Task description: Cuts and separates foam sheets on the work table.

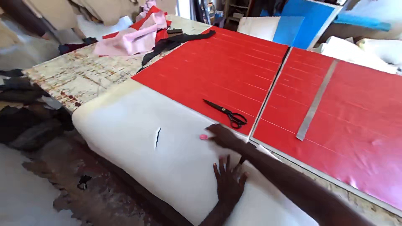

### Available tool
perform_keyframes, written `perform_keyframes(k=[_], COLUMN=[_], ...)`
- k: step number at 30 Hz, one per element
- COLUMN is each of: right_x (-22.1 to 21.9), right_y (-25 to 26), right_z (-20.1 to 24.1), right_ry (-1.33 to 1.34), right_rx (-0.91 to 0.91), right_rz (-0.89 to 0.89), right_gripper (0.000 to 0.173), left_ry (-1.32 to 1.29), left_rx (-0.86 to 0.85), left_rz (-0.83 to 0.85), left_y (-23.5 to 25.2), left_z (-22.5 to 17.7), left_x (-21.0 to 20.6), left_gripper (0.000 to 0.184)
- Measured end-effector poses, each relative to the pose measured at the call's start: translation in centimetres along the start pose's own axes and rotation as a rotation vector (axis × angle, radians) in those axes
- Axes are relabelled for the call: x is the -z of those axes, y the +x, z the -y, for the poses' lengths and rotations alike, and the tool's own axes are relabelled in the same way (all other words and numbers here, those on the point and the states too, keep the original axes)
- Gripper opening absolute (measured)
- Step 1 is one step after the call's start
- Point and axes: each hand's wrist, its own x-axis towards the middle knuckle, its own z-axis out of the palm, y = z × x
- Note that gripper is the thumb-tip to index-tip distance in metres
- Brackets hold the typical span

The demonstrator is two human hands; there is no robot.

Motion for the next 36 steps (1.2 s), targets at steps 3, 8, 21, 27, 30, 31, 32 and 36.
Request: perform_keyframes(k=[3, 8, 21, 27, 30, 31, 32, 36], right_x=[-4.2, -3.5, 6.1, 5.1, 4.8, 4.2, 3.9, 4.0], right_y=[-1.2, -2.1, -29.6, -38.1, -42.5, -43.8, -44.7, -46.2], right_z=[3.4, 4.1, -18.9, -14.0, -11.0, -10.8, -10.6, -8.9], right_ry=[0.034, 0.07, 0.012, 0.233, 0.632, 0.774, 0.905, 1.126], right_rx=[0.09, 0.055, -0.714, -0.742, -0.819, -0.815, -0.812, -0.767], right_rz=[0.049, -0.011, -0.347, -0.275, -0.075, -0.045, -0.004, 0.154], right_gripper=[0.037, 0.024, 0.02, 0.046, 0.054, 0.051, 0.05, 0.035], left_ry=[0.102, 0.153, 0.01, 0.017, -0.031, -0.047, -0.062, -0.13], left_rx=[-0.065, -0.077, -0.065, -0.062, -0.06, -0.062, -0.067, -0.075], left_rz=[0.035, 0.056, 0.042, 0.039, 0.013, 0.009, 0.0, 0.006], left_y=[-0.1, -0.5, -0.4, -0.5, -0.4, -0.4, -0.4, -0.3], left_z=[-0.3, -0.2, 0.2, 0.1, 0.2, 0.3, 0.5, 0.7], left_x=[0.6, 0.5, 0.1, 0.2, 0.2, 0.1, 0.1, 0.7], left_gripper=[0.052, 0.063, 0.065, 0.064, 0.062, 0.061, 0.06, 0.058])
